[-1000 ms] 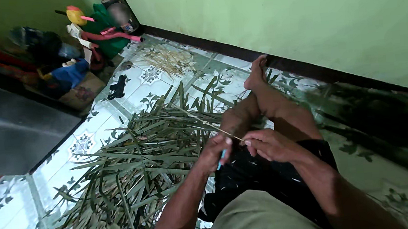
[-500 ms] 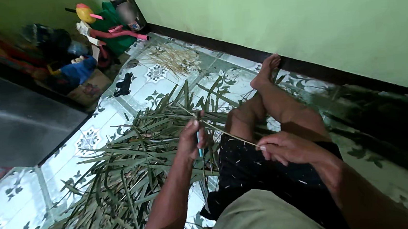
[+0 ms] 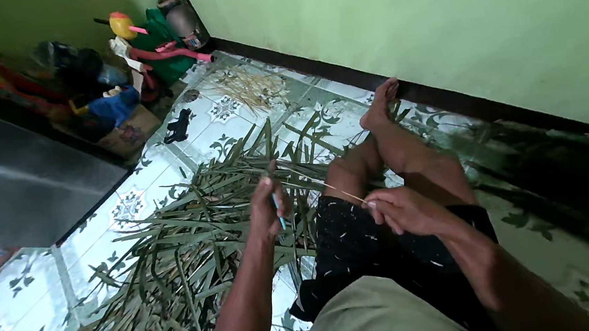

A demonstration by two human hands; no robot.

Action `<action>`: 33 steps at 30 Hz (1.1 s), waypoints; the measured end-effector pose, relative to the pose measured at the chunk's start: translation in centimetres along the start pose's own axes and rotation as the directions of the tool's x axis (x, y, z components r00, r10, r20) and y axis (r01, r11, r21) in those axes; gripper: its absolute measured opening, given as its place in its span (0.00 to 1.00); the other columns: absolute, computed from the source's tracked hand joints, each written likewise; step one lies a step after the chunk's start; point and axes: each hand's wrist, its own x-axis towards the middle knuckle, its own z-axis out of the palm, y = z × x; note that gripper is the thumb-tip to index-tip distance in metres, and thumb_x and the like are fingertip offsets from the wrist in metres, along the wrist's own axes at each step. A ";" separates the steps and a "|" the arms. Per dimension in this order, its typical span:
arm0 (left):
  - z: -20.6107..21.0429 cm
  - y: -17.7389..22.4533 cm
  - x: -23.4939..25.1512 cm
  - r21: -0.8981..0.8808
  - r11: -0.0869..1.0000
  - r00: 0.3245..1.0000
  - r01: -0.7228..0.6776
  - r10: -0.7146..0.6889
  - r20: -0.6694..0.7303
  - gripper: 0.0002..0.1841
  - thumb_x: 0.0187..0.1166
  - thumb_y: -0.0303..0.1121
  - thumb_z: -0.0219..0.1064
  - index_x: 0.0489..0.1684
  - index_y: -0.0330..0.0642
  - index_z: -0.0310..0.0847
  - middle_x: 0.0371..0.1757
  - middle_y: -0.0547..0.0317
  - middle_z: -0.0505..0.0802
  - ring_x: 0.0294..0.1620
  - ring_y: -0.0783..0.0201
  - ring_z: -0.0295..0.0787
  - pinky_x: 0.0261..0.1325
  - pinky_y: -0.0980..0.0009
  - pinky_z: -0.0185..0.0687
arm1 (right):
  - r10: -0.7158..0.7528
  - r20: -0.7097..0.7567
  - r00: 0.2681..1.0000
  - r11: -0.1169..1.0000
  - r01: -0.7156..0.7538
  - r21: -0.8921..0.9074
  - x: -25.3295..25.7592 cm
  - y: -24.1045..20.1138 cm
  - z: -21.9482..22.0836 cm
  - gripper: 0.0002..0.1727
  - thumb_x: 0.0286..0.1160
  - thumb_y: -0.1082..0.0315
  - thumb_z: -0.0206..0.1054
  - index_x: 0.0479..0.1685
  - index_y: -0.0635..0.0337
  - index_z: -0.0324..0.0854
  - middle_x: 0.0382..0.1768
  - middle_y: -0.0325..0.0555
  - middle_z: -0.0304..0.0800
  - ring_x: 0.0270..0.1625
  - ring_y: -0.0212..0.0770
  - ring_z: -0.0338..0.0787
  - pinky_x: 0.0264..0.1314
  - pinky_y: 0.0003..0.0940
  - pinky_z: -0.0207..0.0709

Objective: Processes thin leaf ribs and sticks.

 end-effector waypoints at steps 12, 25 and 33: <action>4.5 -4.1 -1.9 0.332 0.930 0.980 0.160 -0.190 0.062 0.18 0.80 0.42 0.64 0.61 0.43 0.73 0.15 0.71 0.81 0.10 0.76 0.74 0.15 0.80 0.73 | -0.001 -0.056 0.998 0.999 0.004 0.048 1.1 -1.1 1.6 0.18 0.93 0.64 0.50 0.58 0.61 0.85 0.27 0.35 0.86 0.15 0.25 0.73 0.18 0.22 0.71; 3.0 -1.6 -1.0 0.056 0.983 0.980 0.174 -0.178 0.084 0.23 0.81 0.47 0.65 0.70 0.46 0.80 0.12 0.71 0.81 0.08 0.75 0.75 0.15 0.78 0.75 | -0.265 -0.089 0.960 0.956 0.249 -0.153 -0.1 0.8 0.7 0.17 0.88 0.65 0.53 0.50 0.60 0.89 0.26 0.34 0.85 0.23 0.23 0.78 0.30 0.22 0.76; 0.6 -1.7 -0.6 0.053 0.997 0.994 0.062 -0.057 -0.094 0.24 0.89 0.44 0.47 0.77 0.43 0.71 0.09 0.70 0.78 0.07 0.75 0.74 0.13 0.77 0.74 | 0.044 -0.042 0.998 0.996 -0.047 -0.071 -0.2 0.2 -0.4 0.18 0.94 0.64 0.49 0.62 0.61 0.83 0.31 0.39 0.87 0.17 0.28 0.76 0.21 0.27 0.75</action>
